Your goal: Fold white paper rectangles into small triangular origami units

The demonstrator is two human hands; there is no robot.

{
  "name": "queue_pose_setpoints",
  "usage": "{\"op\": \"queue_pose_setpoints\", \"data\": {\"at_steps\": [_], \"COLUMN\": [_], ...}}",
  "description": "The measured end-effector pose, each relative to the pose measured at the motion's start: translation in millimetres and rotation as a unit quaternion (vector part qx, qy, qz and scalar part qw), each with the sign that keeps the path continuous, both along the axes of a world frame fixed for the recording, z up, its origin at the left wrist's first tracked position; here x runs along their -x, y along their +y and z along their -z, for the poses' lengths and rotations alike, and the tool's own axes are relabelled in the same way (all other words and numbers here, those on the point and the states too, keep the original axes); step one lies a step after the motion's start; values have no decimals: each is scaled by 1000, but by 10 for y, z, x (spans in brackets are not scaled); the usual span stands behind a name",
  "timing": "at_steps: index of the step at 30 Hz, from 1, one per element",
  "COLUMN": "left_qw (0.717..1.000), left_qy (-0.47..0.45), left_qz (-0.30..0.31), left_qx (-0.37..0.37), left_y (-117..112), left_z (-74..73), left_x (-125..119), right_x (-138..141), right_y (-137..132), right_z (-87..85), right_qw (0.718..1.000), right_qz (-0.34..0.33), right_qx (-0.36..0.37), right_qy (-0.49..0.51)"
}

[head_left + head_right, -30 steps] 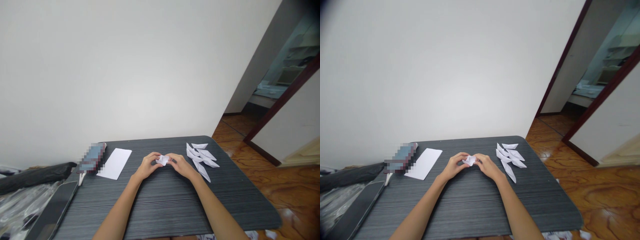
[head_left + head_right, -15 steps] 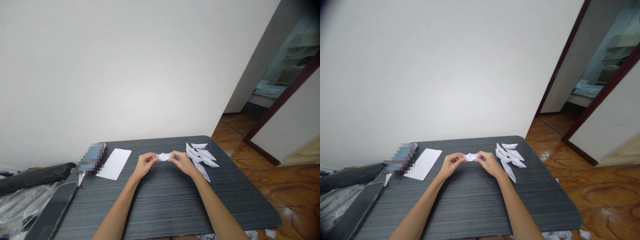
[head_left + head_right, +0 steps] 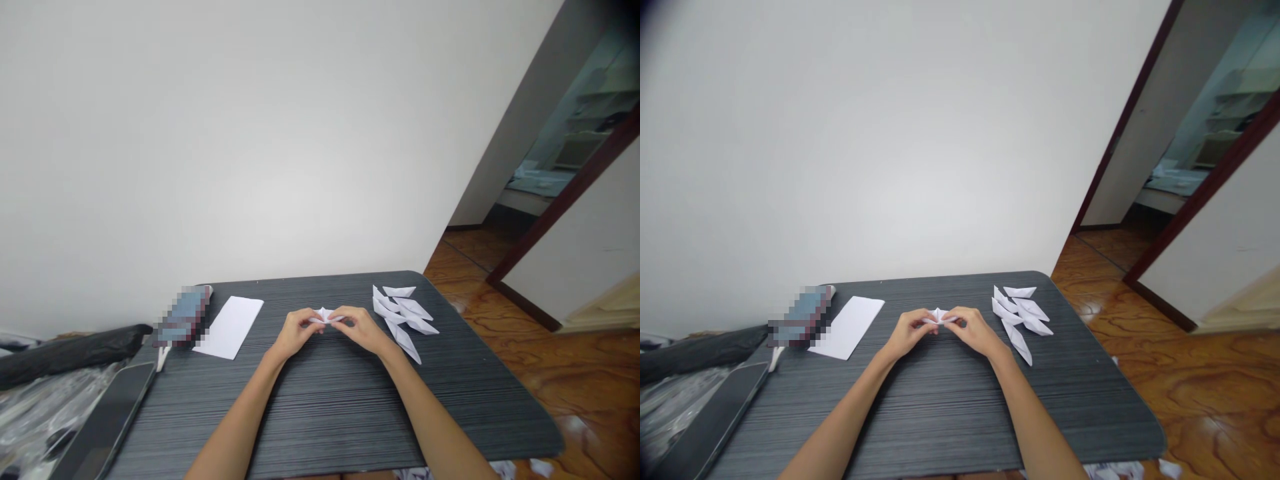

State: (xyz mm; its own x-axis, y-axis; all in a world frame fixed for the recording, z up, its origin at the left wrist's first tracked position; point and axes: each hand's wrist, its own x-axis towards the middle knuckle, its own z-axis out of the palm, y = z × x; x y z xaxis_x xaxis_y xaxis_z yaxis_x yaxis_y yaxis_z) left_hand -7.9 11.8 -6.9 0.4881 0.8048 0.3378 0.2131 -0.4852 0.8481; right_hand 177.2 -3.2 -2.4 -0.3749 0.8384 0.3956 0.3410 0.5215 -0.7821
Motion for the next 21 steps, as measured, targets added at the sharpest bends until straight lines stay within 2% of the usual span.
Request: {"op": "queue_pose_setpoints", "data": {"at_steps": [2,5,9,14,17,21], "left_qw": [1000,1000,999,998,992,989], "left_qy": [-7,0,-2,-42,-85,-95], "left_qz": [0,1,-24,-32,-36,-18], "left_qx": [-5,-20,-28,40,83,115], "left_y": [-4,3,15,-13,-28,-15], "left_z": [-6,-17,-11,3,-6,8], "left_x": [-5,4,9,-45,-72,-67], "right_x": [7,12,12,19,31,56], "right_y": [-4,8,46,79,70,46], "right_z": [-17,2,84,144,119,78], "right_qw": [1000,999,998,989,977,971], "right_qz": [-12,6,34,50,56,49], "right_qx": [-17,-25,7,84,129,155], "right_qy": [-2,19,58,112,162,177]}}
